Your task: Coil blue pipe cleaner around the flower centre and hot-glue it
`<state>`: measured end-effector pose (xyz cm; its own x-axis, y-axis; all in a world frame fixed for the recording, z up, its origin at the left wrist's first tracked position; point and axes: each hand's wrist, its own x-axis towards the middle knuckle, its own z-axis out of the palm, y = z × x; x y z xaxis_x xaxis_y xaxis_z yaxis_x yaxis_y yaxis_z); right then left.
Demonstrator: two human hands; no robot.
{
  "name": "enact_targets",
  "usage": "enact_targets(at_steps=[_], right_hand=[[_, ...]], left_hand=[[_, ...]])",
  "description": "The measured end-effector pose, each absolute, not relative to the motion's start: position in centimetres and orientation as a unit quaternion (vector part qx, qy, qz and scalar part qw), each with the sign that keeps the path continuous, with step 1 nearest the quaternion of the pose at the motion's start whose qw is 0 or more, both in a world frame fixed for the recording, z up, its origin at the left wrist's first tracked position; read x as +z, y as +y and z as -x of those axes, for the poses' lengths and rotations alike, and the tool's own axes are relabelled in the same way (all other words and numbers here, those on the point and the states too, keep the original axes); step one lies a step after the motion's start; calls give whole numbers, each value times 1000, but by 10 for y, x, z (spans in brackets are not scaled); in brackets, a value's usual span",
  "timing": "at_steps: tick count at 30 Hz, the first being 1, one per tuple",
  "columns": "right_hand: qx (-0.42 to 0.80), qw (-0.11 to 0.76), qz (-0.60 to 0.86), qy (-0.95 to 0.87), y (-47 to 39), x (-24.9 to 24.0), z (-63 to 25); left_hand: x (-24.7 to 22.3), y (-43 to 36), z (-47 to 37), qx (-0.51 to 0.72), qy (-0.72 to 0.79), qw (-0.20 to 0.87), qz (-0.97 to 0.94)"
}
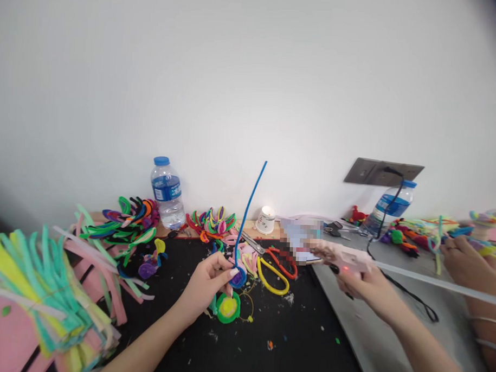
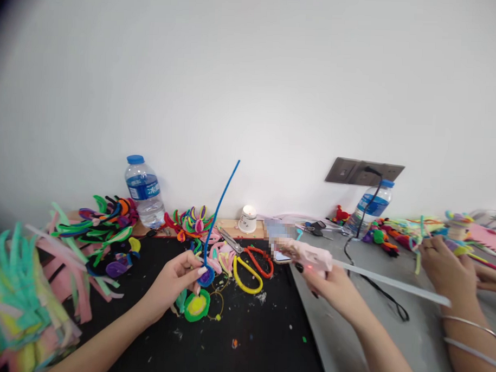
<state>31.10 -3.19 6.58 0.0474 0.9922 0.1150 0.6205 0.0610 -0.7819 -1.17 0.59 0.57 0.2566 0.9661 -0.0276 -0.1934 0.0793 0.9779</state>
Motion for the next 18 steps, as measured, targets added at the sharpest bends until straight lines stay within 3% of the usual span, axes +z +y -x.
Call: enact_targets(at_steps=[3,7,18], right_hand=[[433,382,528,-622,-14,55,-271],[535,384,456,-598,5,38,-231],[619,344,449,-545,-1,-5,-226]], left_hand=[[7,6,11,476,397,602,-503],[8,6,10,484,397,595,-504],[2,6,9,474,395,609,-499]])
